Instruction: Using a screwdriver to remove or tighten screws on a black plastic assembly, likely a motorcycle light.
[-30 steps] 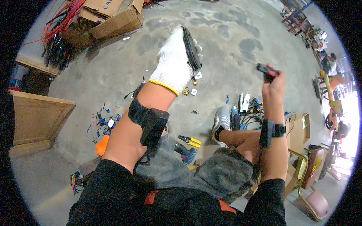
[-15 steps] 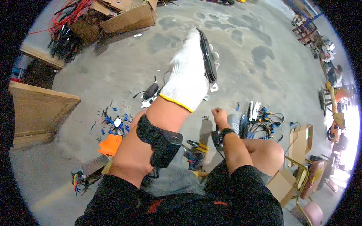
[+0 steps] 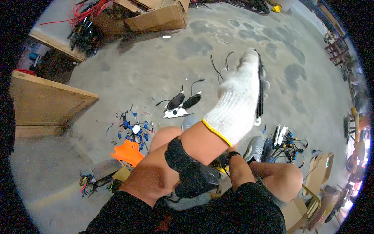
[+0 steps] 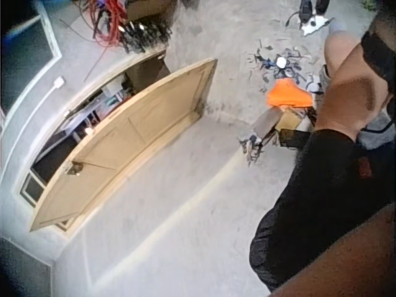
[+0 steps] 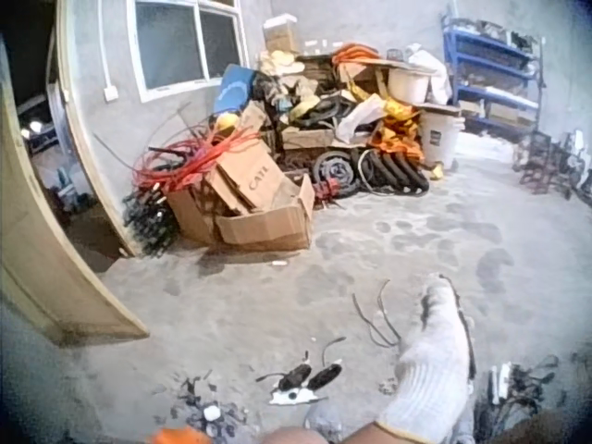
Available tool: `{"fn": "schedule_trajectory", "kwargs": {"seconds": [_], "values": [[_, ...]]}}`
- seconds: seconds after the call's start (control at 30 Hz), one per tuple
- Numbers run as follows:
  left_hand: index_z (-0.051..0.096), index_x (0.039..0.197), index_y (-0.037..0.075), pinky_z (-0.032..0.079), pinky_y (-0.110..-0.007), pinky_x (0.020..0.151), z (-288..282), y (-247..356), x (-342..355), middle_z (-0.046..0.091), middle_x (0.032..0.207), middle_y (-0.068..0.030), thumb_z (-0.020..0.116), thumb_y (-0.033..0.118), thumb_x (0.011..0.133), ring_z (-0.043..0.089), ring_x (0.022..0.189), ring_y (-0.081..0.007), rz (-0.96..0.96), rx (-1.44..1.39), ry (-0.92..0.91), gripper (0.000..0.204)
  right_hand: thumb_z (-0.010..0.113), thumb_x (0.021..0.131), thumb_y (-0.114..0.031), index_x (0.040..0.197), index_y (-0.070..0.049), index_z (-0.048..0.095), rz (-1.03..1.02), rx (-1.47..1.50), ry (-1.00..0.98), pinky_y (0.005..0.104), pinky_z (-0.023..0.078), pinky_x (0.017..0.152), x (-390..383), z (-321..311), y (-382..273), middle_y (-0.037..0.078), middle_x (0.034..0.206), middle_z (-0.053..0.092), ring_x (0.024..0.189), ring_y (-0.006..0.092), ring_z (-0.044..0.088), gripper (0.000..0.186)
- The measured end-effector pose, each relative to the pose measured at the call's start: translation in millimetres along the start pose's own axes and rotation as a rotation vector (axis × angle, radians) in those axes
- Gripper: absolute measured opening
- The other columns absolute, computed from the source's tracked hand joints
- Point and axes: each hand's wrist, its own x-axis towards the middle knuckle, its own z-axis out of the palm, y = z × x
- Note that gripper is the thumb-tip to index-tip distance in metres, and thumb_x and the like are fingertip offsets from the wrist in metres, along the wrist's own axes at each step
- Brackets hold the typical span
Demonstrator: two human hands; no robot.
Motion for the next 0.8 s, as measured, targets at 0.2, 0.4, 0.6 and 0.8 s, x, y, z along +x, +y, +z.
{"fn": "schedule_trajectory", "kwargs": {"seconds": [0.2, 0.4, 0.6, 0.8], "values": [[0.061, 0.083, 0.009, 0.044, -0.034, 0.056, 7.6, 3.7, -39.5, 0.061, 0.071, -0.0038, 0.039, 0.074, 0.088, 0.053, 0.059, -0.0166, 0.063, 0.352, 0.015, 0.068, 0.057, 0.091, -0.024, 0.102, -0.001, 0.069, -0.007, -0.055, -0.091, 0.0408, 0.052, 0.081, 15.2, 19.7, -10.2, 0.022, 0.1, 0.069, 0.094, 0.0324, 0.067, 0.028], [0.062, 0.092, 0.01, 0.051, -0.031, 0.062, 7.0, -21.7, -3.0, 0.063, 0.076, -0.0058, 0.043, 0.063, 0.094, 0.061, 0.065, -0.0192, 0.057, 0.203, -0.137, 0.056, 0.061, 0.088, -0.025, 0.103, -0.002, 0.068, 0.055, -0.04, 0.01, 0.0452, 0.052, 0.082, 13.8, -1.0, -10.7, 0.023, 0.096, 0.069, 0.094, 0.0391, 0.066, 0.029], [0.062, 0.106, 0.014, 0.057, -0.036, 0.058, 46.9, -27.6, 12.8, 0.067, 0.081, -0.0071, 0.041, 0.048, 0.101, 0.066, 0.064, -0.0222, -0.041, -0.146, -0.537, 0.04, 0.064, 0.084, -0.026, 0.102, -0.002, 0.069, -0.097, 0.503, 0.645, 0.0491, 0.051, 0.083, 81.0, -161.4, 16.7, 0.025, 0.091, 0.069, 0.091, 0.0446, 0.065, 0.031], [0.057, 0.12, 0.01, 0.059, -0.047, 0.074, 22.0, -13.0, 25.4, 0.067, 0.102, -0.0132, 0.036, 0.051, 0.101, 0.068, 0.086, -0.0301, 0.063, -0.237, -0.6, 0.051, 0.067, 0.09, -0.026, 0.101, 0.0, 0.068, -0.186, 0.525, 0.599, 0.0299, 0.048, 0.056, 11.5, -425.0, -173.9, 0.009, 0.074, 0.066, 0.063, 0.0163, 0.063, 0.028]]}}
